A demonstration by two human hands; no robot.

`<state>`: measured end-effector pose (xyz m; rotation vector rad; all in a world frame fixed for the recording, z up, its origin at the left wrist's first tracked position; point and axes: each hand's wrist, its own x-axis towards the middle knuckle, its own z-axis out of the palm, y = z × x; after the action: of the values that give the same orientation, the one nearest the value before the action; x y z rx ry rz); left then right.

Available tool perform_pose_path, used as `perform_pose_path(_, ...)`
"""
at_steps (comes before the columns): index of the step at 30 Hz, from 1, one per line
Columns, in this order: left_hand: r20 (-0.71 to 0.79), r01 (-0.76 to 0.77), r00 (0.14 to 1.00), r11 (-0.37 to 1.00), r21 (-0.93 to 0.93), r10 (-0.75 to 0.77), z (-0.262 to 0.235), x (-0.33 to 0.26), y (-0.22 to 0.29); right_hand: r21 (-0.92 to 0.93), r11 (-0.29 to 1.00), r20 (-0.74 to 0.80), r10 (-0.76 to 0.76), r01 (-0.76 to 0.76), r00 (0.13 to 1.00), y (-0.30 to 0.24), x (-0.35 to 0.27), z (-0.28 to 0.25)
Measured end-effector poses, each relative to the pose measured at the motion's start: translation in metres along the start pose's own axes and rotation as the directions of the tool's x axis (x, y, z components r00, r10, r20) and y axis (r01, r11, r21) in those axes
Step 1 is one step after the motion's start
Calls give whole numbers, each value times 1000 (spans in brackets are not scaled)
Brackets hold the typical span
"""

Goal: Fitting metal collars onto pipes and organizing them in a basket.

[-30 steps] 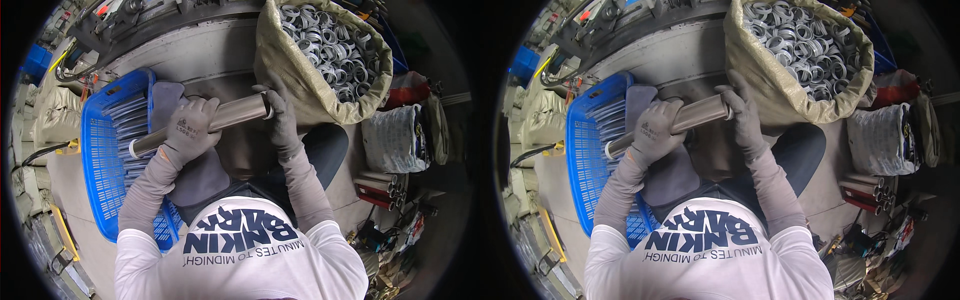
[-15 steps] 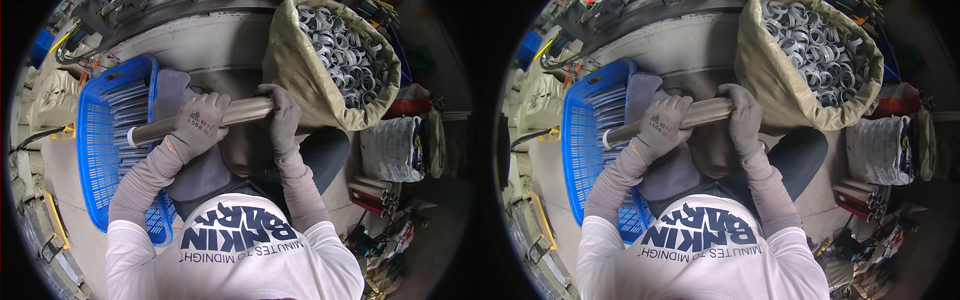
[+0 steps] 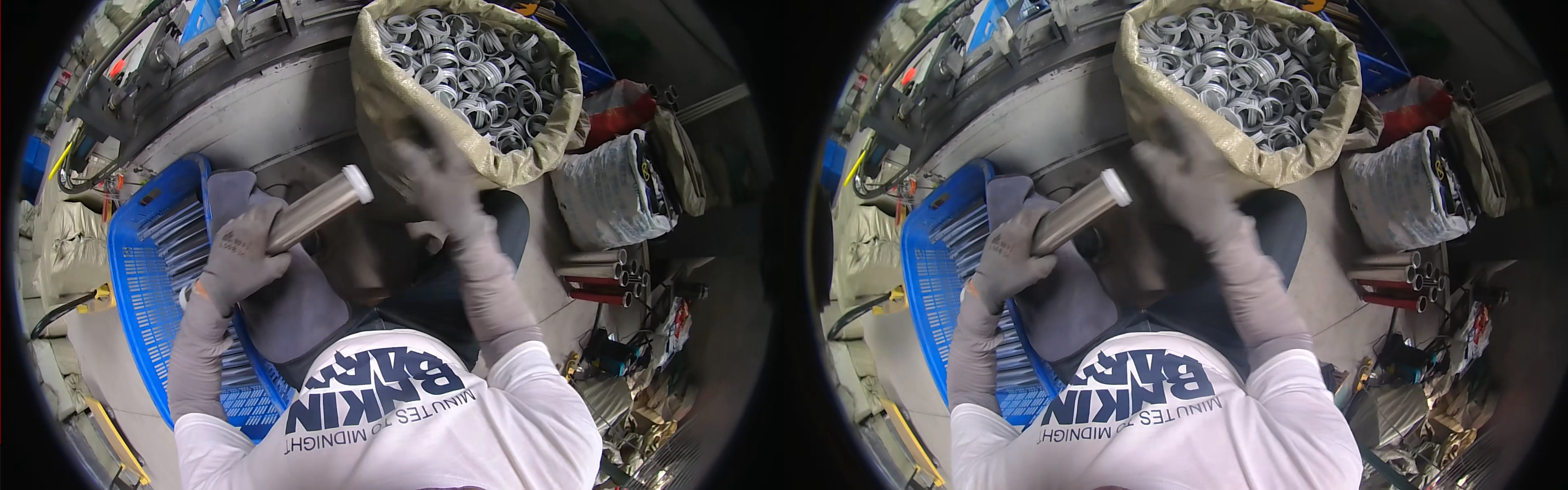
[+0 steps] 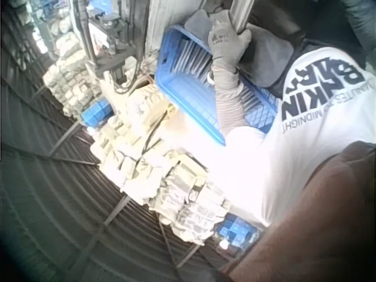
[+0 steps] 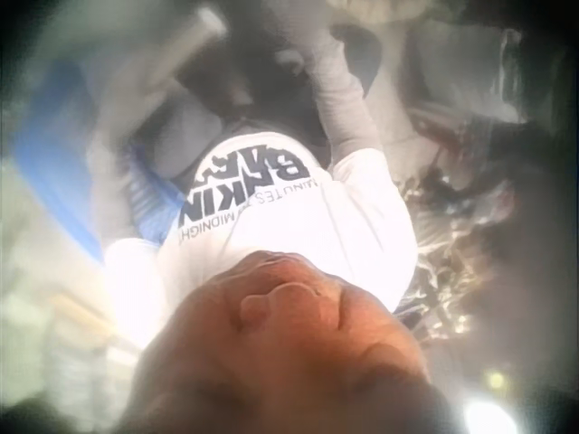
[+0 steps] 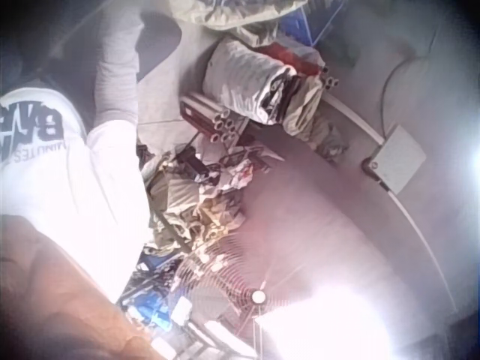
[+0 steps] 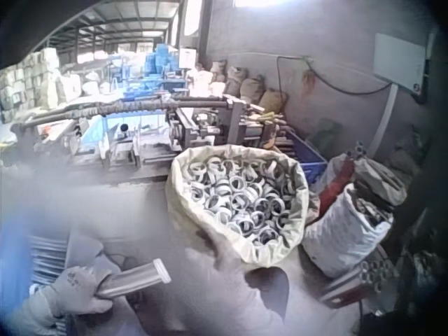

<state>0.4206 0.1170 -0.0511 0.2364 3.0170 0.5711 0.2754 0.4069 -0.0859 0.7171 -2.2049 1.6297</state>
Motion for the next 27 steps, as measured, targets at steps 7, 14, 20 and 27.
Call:
perform_pose_path(7, -370, 105, 927, 906, 410, 60, -56, 47, -30, -924, 381, 184, 391, 23, 902, 87, 81, -134)
perform_pose_path(14, -540, 203, 818, 779, 593, 198, -108, 180, -84, -927, 370, 229, 434, 60, 871, 106, 67, -157)
perform_pose_path(20, -525, 327, 850, 735, 595, 47, -128, 299, -90, -912, 266, 403, 440, 312, 803, 100, 64, -144)
perform_pose_path(27, -519, 377, 854, 732, 568, -36, -135, 373, -122, -936, 335, 266, 466, 110, 844, 92, 68, -153)
